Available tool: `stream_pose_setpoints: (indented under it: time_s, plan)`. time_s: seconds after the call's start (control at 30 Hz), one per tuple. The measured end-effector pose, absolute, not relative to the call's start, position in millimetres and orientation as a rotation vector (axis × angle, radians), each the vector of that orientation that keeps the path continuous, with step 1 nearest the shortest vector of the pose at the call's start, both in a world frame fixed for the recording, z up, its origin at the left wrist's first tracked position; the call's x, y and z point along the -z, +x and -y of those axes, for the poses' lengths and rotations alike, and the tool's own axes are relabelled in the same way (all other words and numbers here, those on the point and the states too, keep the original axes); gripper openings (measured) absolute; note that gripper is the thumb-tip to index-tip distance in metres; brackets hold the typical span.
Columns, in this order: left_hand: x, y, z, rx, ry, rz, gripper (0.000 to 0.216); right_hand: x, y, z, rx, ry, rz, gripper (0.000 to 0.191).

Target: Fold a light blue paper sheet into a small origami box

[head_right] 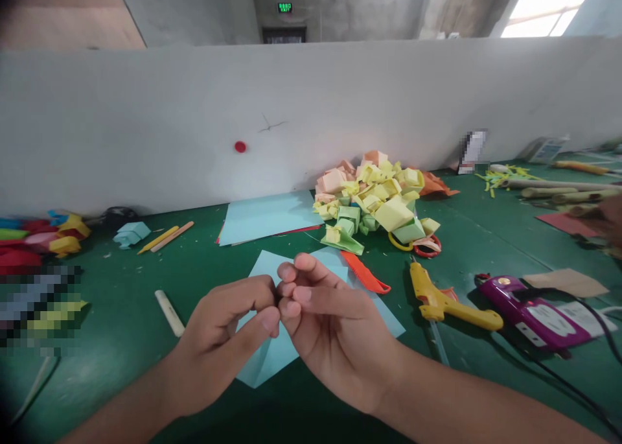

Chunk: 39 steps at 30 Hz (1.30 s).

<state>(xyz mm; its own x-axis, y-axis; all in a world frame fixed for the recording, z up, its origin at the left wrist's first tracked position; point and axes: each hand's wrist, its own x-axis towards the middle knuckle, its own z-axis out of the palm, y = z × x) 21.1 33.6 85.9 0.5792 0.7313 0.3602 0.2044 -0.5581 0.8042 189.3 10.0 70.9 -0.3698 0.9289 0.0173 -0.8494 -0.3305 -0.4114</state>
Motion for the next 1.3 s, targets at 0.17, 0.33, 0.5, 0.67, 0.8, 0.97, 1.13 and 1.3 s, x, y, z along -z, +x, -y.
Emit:
stream_pose_setpoints:
  time_s: [0.17, 0.33, 0.5, 0.67, 0.8, 0.97, 1.13, 1.3]
  plan:
    - [-81.6, 22.2, -36.1, -0.907, 2.039, -0.731, 0.035, -65.6, 189.5, -12.7, -1.906, -0.267, 0.448, 0.024]
    - [-74.7, 16.7, -42.1, -0.802, 2.054, -0.788, 0.035, -57.1, 187.2, -21.7, -1.9, -0.307, 0.397, 0.025]
    - [-57.7, 13.2, -51.9, -0.762, 1.969, -0.821, 0.041, -44.1, 182.1, -31.4, -1.893, -0.371, 0.362, 0.027]
    - [-41.1, 10.5, -62.6, -0.666, 1.945, -0.782, 0.043, -29.8, 179.9, -35.3, -1.925, -0.333, 0.355, 0.023]
    - [-35.5, 7.1, -71.1, -0.557, 1.869, -0.703, 0.041, -17.6, 181.2, -40.2, -1.97, -0.322, 0.322, 0.023]
    - [-28.3, 5.4, -82.5, -0.512, 1.841, -0.631, 0.035, -6.2, 178.5, -46.6, -1.977, -0.344, 0.236, 0.027]
    - [-10.1, -0.6, -93.1, -0.474, 1.872, -0.523, 0.037, 4.0, 172.4, -49.6, -1.986, -0.351, 0.164, 0.03]
    - [13.9, -0.2, -96.4, -0.42, 1.908, -0.507, 0.056, 26.1, 168.6, -51.7, -2.014, -0.306, 0.181, 0.031]
